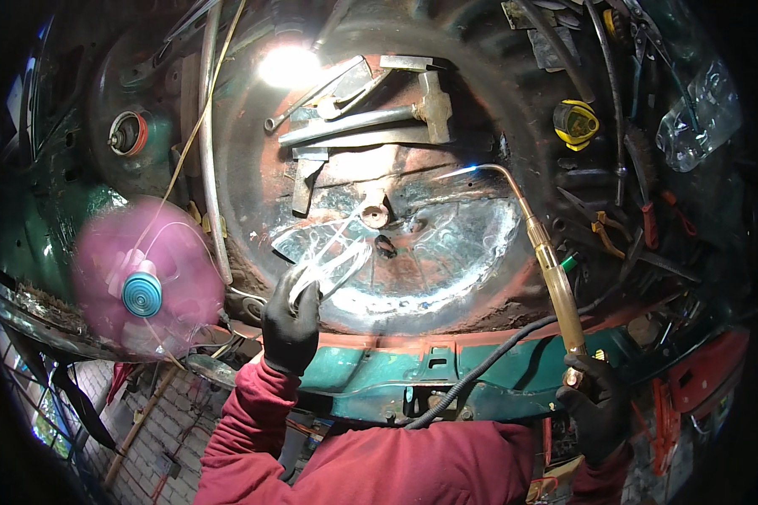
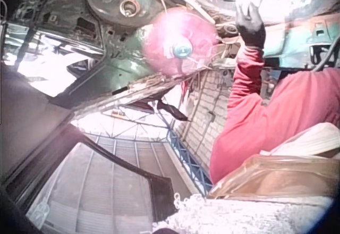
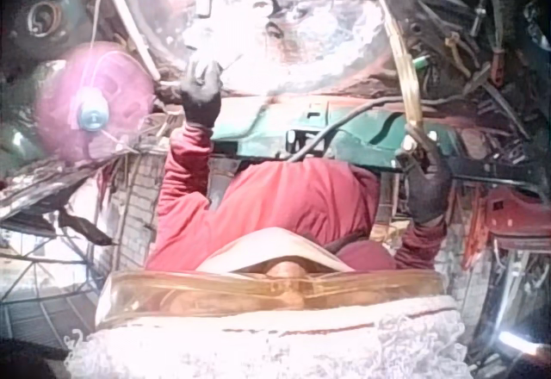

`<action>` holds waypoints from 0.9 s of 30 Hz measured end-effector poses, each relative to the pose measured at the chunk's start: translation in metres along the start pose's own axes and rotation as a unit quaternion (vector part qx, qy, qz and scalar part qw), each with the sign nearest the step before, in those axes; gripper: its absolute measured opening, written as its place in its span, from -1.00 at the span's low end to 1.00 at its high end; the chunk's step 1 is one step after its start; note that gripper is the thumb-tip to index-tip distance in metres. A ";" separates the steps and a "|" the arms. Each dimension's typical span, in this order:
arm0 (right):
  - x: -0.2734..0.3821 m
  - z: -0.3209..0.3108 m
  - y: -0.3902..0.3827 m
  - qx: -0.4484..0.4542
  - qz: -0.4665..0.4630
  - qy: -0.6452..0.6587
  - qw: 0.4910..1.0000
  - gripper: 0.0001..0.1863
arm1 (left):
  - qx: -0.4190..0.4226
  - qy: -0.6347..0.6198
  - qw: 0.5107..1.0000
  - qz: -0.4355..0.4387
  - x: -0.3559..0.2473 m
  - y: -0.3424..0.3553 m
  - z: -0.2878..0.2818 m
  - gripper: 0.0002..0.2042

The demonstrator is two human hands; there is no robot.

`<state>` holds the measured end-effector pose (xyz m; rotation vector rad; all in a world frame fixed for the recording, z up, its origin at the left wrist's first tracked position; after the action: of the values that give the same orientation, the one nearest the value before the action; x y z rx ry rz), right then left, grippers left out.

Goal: The person uses a welding torch to apply heat and filler rod to a circular metal surface, creating weld beads. They repeatedly heat the area, add filler material, and scrape the weld with a chisel to clean the surface.

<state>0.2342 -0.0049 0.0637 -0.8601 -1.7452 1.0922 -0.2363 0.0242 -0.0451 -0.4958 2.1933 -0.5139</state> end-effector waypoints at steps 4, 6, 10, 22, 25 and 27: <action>0.005 0.001 0.003 0.005 0.019 0.012 1.000 -0.48 | 0.103 0.212 0.971 0.044 -0.003 -0.013 0.009 -0.64; 0.004 0.001 0.002 0.000 0.013 0.019 1.000 -0.47 | 0.209 0.308 0.928 0.006 0.002 -0.020 0.017 -0.62; 0.006 0.001 0.002 -0.002 0.024 0.046 0.999 -0.48 | 0.314 0.392 0.865 -0.010 0.037 -0.033 0.023 -0.57; 0.029 0.002 0.007 0.012 0.096 0.101 0.990 -0.55 | 0.231 0.154 0.950 0.141 -0.020 0.018 0.037 -0.93; 0.036 0.002 0.003 0.005 0.114 0.126 0.985 -0.58 | 0.283 -0.004 0.952 0.118 -0.019 0.014 0.044 -0.87; 0.044 0.005 0.008 0.003 0.124 0.142 0.982 -0.59 | 0.323 -0.061 0.942 0.066 -0.024 0.012 0.055 -0.82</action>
<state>0.2145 0.0347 0.0689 -1.1932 -1.4242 1.0723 -0.1811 0.0359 -0.0686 -0.0226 1.7838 -1.0440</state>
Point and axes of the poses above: each hand's wrist, its own y-axis towards the middle knuckle, its own z-axis out of the palm, x = y × z, the point moved 6 cm from there along y, towards the middle knuckle, and after that the axes turned 4 degrees about z, right-handed, at the moved point
